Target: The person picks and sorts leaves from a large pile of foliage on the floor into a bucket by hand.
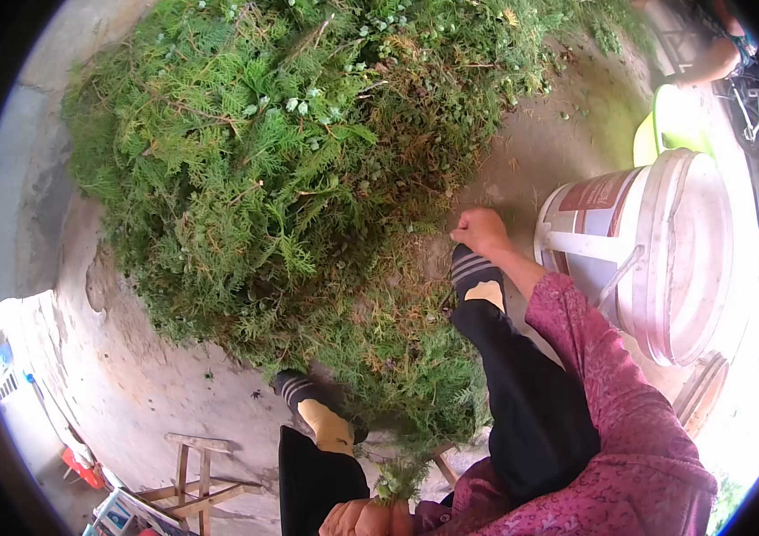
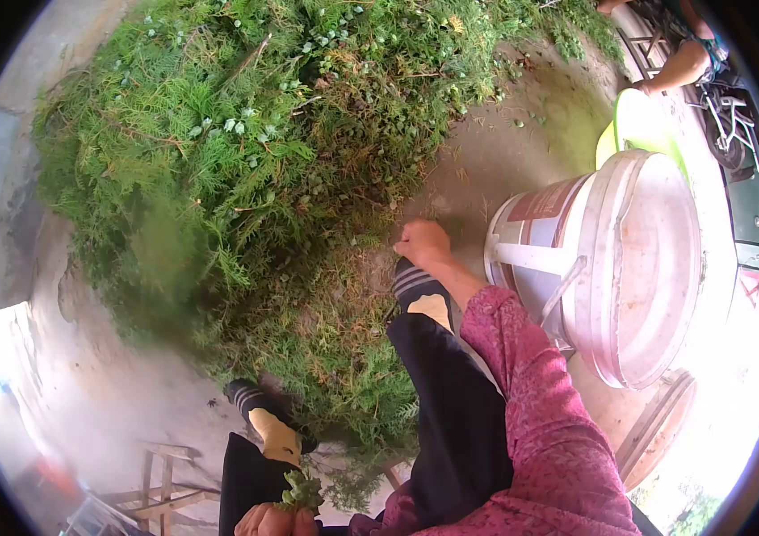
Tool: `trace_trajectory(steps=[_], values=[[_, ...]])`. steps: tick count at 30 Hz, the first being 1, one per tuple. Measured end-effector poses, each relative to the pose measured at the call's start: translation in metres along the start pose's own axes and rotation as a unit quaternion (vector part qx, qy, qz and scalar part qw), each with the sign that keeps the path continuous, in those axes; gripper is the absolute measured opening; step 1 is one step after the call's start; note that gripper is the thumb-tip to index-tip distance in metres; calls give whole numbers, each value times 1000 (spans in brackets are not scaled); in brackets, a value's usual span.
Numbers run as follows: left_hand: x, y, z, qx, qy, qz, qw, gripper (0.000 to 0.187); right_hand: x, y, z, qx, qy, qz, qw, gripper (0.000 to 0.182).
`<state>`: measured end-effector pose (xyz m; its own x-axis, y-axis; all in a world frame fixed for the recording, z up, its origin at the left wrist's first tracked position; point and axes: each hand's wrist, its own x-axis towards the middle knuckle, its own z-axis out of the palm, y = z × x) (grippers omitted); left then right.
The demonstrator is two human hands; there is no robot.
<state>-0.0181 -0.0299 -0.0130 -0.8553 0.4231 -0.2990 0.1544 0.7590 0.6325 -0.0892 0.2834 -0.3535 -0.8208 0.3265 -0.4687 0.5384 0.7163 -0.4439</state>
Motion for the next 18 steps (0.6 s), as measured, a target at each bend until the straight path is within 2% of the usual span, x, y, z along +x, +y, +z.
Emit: trace_trajectory(steps=[1, 5, 11, 13, 17, 18], values=[[0, 0, 0, -4, 1, -1, 1000, 13, 0, -4, -2, -66, -12, -23, 997, 25], [0, -2, -1, -4, 5, 2, 1000, 11, -11, -24, -17, -109, -37, -9, 993, 29], [-4, -5, -3, -3, -14, 12, 1000, 9, -4, -32, -24, -136, -93, 85, 983, 33], [-6, -7, -2, -8, -20, 10, 1000, 9, -2, -21, -16, -135, -28, 92, 986, 32], [-11, -9, -2, -18, -38, 2, 999, 9, 12, 5, -9, -91, -103, 122, 983, 40], [-10, -9, -4, -18, -39, 0, 999, 9, 12, 12, -8, -8, -99, 115, 988, 39]])
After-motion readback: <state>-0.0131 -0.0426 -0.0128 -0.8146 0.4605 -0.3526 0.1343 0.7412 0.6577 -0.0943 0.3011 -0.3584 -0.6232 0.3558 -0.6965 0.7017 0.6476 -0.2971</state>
